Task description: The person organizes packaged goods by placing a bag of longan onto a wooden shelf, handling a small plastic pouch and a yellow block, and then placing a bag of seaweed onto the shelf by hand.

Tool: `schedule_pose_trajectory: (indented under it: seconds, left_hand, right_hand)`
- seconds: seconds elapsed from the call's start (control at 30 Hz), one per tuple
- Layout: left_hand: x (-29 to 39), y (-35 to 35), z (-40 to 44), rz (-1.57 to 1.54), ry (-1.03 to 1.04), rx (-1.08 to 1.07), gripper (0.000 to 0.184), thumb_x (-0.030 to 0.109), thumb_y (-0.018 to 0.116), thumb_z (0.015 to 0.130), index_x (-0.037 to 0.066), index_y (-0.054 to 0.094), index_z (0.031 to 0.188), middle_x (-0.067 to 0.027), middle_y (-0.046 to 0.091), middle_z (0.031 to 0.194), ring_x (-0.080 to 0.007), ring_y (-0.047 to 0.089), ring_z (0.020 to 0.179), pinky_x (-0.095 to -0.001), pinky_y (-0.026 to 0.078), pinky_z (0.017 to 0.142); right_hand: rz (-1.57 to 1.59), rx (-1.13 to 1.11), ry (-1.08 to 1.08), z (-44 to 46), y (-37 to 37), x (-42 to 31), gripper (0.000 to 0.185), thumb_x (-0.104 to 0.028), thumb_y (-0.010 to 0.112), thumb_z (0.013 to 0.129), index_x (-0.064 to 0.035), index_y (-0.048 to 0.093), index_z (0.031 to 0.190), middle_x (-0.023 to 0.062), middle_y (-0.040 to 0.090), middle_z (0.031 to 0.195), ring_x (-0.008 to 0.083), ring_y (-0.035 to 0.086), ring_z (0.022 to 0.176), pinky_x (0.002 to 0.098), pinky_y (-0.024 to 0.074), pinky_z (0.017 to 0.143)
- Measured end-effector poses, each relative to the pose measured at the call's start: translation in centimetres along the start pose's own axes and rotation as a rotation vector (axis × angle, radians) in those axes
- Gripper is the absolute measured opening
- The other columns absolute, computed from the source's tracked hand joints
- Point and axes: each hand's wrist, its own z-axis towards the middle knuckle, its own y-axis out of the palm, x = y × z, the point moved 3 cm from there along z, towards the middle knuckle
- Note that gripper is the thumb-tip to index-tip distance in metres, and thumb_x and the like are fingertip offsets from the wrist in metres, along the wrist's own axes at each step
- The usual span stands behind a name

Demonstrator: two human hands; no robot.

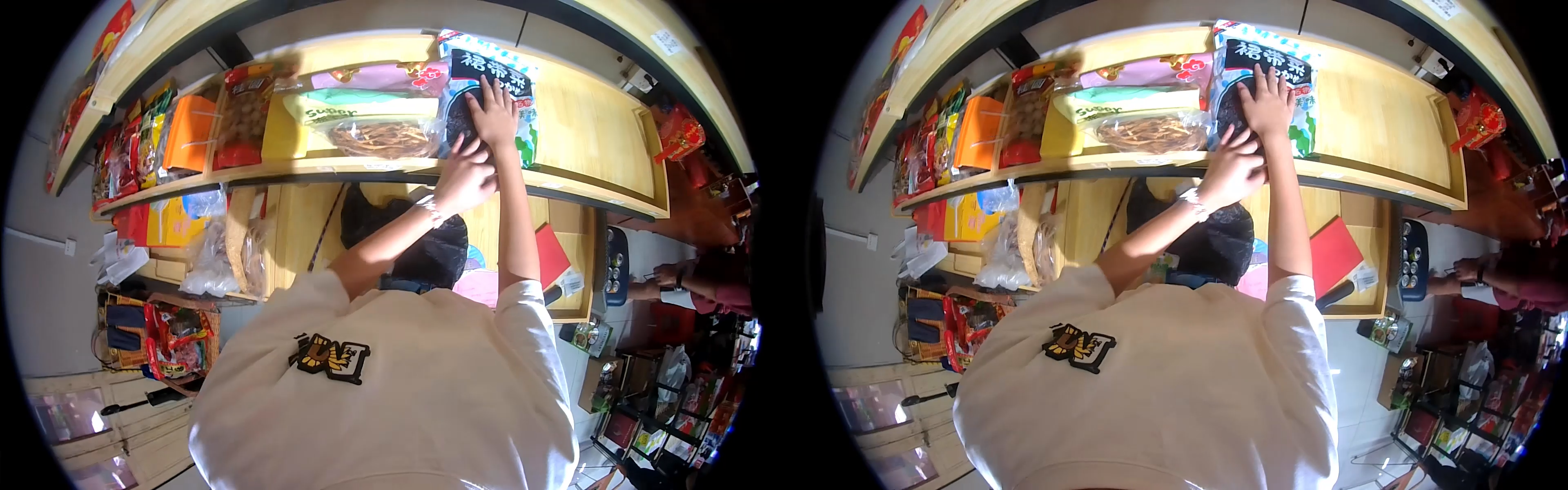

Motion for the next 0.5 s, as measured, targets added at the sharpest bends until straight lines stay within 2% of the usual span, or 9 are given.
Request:
schedule_pose_trajectory:
  seconds: [0.07, 0.13, 0.2, 0.27, 0.33, 0.37, 0.47, 0.5]
  left_hand:
    - [-0.4, -1.3, -0.8, -0.851, -0.266, 0.277, 0.013, 0.001, 0.055, 0.076, 0.002, 0.063, 0.085, -0.0125, 0.053, 0.112, -0.0214, 0.051, 0.107, -0.0393, 0.037, 0.094]
    - [2.5, -7.3, -0.3, -1.237, -0.278, 0.524, 0.013, -0.005, 0.053, 0.077, -0.001, 0.057, 0.088, -0.0112, 0.054, 0.108, -0.0169, 0.055, 0.095, -0.0278, 0.043, 0.082]
    - [4.3, -12.5, -0.4, -1.262, -0.052, 0.606, 0.015, -0.005, 0.051, 0.078, -0.001, 0.053, 0.092, -0.0131, 0.049, 0.111, -0.0144, 0.051, 0.088, -0.028, 0.044, 0.074]
    - [6.4, -16.5, 0.2, -1.542, 0.139, 0.616, 0.016, -0.008, 0.046, 0.077, 0.0, 0.052, 0.09, -0.0156, 0.04, 0.122, -0.0135, 0.047, 0.086, -0.0276, 0.044, 0.065]
    - [7.4, -18.8, -0.3, -1.409, 0.241, 0.416, 0.055, -0.019, 0.038, 0.071, 0.024, 0.052, 0.101, -0.0026, 0.027, 0.137, -0.0148, 0.041, 0.099, -0.0276, 0.043, 0.072]
    - [7.6, -19.2, -0.6, -1.402, 0.237, 0.418, 0.055, -0.019, 0.038, 0.071, 0.024, 0.052, 0.101, -0.0026, 0.027, 0.137, -0.0148, 0.041, 0.099, -0.0276, 0.043, 0.072]
    - [8.4, -19.2, -0.7, -1.396, 0.26, 0.36, 0.061, -0.02, 0.038, 0.071, 0.033, 0.052, 0.099, 0.0011, 0.018, 0.142, -0.0144, 0.039, 0.101, -0.0257, 0.039, 0.072]
    - [8.5, -18.8, -0.4, -1.411, 0.314, 0.455, 0.038, -0.014, 0.044, 0.072, 0.019, 0.051, 0.088, -0.0082, 0.019, 0.139, -0.0145, 0.042, 0.095, -0.0245, 0.04, 0.064]
  right_hand:
    - [-0.016, -0.007, -0.002, 0.0, 0.2, 0.1, 0.06, -0.054, 0.036, 0.084, -0.0245, 0.03, 0.135, 0.0086, 0.027, 0.141, 0.03, 0.02, 0.131, 0.0451, 0.0114, 0.106]
    - [-0.042, 0.018, 0.017, -0.1, 0.4, -0.1, 0.06, -0.054, 0.035, 0.084, -0.0243, 0.029, 0.136, 0.0086, 0.027, 0.141, 0.03, 0.021, 0.131, 0.0451, 0.0115, 0.106]
    - [-0.059, 0.049, -0.009, -0.4, 0.1, -0.3, 0.06, -0.053, 0.034, 0.084, -0.0241, 0.029, 0.136, 0.0084, 0.028, 0.141, 0.0298, 0.021, 0.131, 0.0448, 0.0123, 0.106]
    - [-0.041, 0.07, -0.018, -0.5, 0.0, -0.4, 0.058, -0.052, 0.036, 0.084, -0.0238, 0.031, 0.135, 0.0082, 0.028, 0.14, 0.029, 0.023, 0.13, 0.0444, 0.0137, 0.106]
    - [-0.039, 0.073, -0.014, -0.4, 0.1, -0.3, 0.058, -0.052, 0.036, 0.084, -0.0242, 0.032, 0.134, 0.0082, 0.029, 0.14, 0.0287, 0.023, 0.13, 0.0446, 0.0137, 0.106]
    - [-0.048, 0.082, -0.018, -0.4, 0.0, -0.4, 0.058, -0.052, 0.037, 0.084, -0.0247, 0.033, 0.134, 0.0082, 0.029, 0.14, 0.0288, 0.023, 0.13, 0.0446, 0.0138, 0.106]
    - [-0.034, 0.081, -0.012, -0.5, -0.1, -0.4, 0.057, -0.052, 0.037, 0.084, -0.0248, 0.033, 0.134, 0.008, 0.03, 0.14, 0.0286, 0.023, 0.13, 0.0444, 0.0136, 0.106]
    - [-0.045, 0.078, -0.012, -0.4, 0.0, -0.4, 0.058, -0.053, 0.036, 0.084, -0.0251, 0.032, 0.134, 0.0078, 0.029, 0.14, 0.0284, 0.023, 0.13, 0.0441, 0.013, 0.106]
